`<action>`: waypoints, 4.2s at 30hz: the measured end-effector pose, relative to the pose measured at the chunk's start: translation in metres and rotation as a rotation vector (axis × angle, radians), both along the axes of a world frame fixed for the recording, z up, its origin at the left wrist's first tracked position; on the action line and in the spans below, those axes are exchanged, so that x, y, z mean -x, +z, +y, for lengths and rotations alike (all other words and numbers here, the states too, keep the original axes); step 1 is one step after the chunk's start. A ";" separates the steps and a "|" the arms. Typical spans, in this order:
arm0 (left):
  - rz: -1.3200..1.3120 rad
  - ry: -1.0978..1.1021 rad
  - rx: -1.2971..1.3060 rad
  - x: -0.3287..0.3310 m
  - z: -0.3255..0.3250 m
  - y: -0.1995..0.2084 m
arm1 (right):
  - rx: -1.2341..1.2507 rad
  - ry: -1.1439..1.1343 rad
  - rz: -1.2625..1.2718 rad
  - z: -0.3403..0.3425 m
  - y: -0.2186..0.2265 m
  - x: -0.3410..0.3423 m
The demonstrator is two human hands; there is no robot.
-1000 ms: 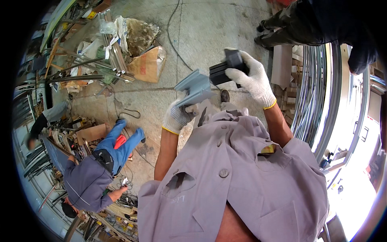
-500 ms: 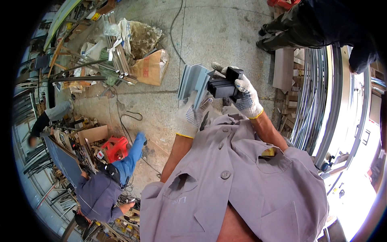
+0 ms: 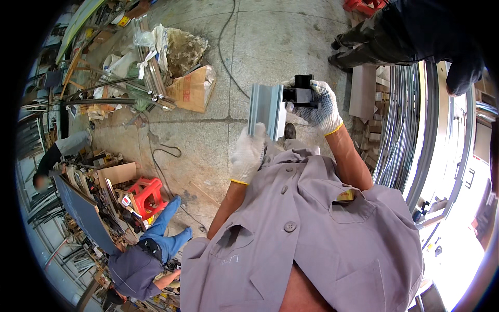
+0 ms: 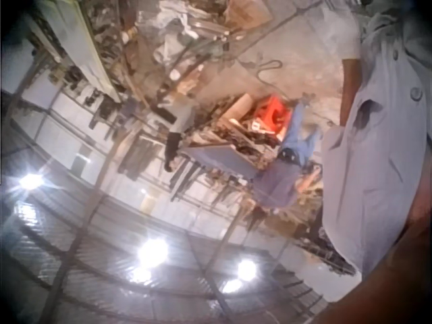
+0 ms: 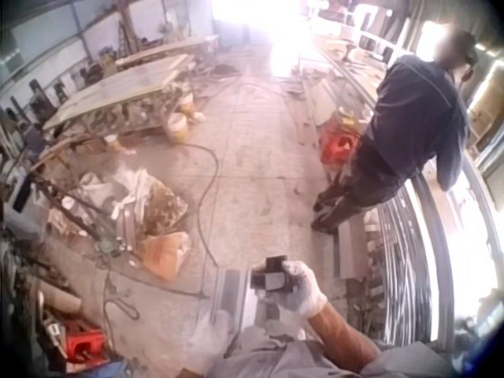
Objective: The person handles a large blue panel with a coworker, then picks up metal profiles and a black plastic corner piece. They insert the corner piece into the profile, walk to a workbench, and use a cordless drill to drive screws into the profile. The person continues assembling the metal frame components on the bench.
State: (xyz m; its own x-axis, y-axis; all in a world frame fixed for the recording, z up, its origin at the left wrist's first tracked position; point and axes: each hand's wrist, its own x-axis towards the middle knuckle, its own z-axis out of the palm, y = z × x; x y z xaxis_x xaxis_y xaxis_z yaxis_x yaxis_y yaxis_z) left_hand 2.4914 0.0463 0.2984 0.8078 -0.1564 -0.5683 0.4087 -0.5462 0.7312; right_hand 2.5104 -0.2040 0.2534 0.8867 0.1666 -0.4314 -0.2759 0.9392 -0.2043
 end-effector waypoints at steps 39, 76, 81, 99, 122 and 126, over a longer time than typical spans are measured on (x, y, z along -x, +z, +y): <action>0.326 0.953 1.041 -0.039 -0.019 -0.033 | 1.646 -0.100 -0.837 0.045 0.047 0.028; 0.034 0.434 0.766 -0.102 -0.007 0.004 | 1.579 0.386 -0.373 0.085 0.007 -0.019; 0.174 0.513 0.871 -0.133 -0.023 -0.009 | 1.583 0.234 -0.255 0.072 0.015 -0.047; 0.189 0.826 1.009 -0.225 -0.149 -0.050 | 1.357 0.462 -0.355 -0.078 0.005 -0.192; 0.013 0.726 1.956 -0.158 -0.125 -0.135 | 1.018 0.656 -0.600 -0.075 0.056 -0.205; -0.060 0.722 1.858 -0.150 -0.124 -0.135 | 1.051 0.654 -0.595 -0.069 0.051 -0.196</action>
State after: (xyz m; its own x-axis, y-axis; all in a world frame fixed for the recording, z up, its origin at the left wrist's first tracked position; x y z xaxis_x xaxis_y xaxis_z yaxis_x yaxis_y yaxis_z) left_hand 2.6414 -0.0779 0.1633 0.9888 -0.1117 -0.0988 0.1236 0.9845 0.1240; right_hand 2.7064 -0.2726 0.3045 0.8676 0.4558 -0.1986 -0.2255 0.0047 -0.9742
